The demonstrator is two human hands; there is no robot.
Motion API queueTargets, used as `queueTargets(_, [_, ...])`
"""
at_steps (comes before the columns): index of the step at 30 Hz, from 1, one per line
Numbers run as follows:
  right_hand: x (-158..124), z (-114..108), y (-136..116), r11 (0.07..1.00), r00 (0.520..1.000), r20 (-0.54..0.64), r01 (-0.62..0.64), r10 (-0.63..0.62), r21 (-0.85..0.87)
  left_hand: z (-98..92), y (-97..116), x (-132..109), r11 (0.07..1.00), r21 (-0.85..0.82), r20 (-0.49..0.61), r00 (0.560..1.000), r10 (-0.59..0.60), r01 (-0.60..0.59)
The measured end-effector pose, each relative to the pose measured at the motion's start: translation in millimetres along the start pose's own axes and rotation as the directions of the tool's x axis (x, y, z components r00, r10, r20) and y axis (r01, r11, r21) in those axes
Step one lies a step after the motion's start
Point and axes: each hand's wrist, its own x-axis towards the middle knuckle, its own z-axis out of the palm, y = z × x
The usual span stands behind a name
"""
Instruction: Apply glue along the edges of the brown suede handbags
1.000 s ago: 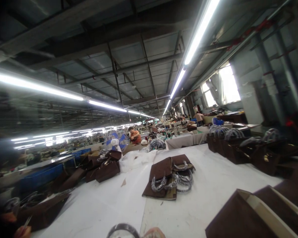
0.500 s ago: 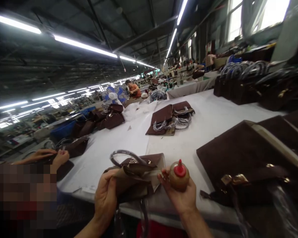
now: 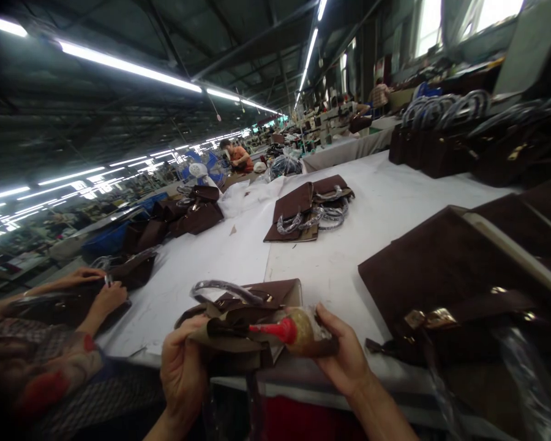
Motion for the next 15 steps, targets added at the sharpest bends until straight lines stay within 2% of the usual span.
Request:
queueTargets(3, [1,16,-5,0.997,0.996,0.042,-0.073,0.074,-0.037,-1.5,-4,-4,1.000,0.021,0.041,0.999,-0.003,0.002])
queueTargets(5, [6,28,-7,0.997,0.993,0.086,-0.079,0.081,-0.028,-0.6,-7,-10,0.999,0.041,0.079,0.997,-0.014,0.011])
queueTargets(8, [17,44,-3,0.996,0.981,0.175,-0.085,0.083,0.008,5.1,-11,-16,0.988,0.135,0.110,0.990,-0.091,0.076])
queueTargets(12, [34,66,12,0.996,0.971,0.231,-0.076,0.064,0.046,16.0,-16,-13,0.918,0.318,-0.014,0.969,-0.246,0.238])
queueTargets(15, [44,80,23,0.996,0.965,0.254,-0.082,0.070,0.036,22.8,-15,-6,0.900,0.312,-0.034,0.951,-0.308,0.303])
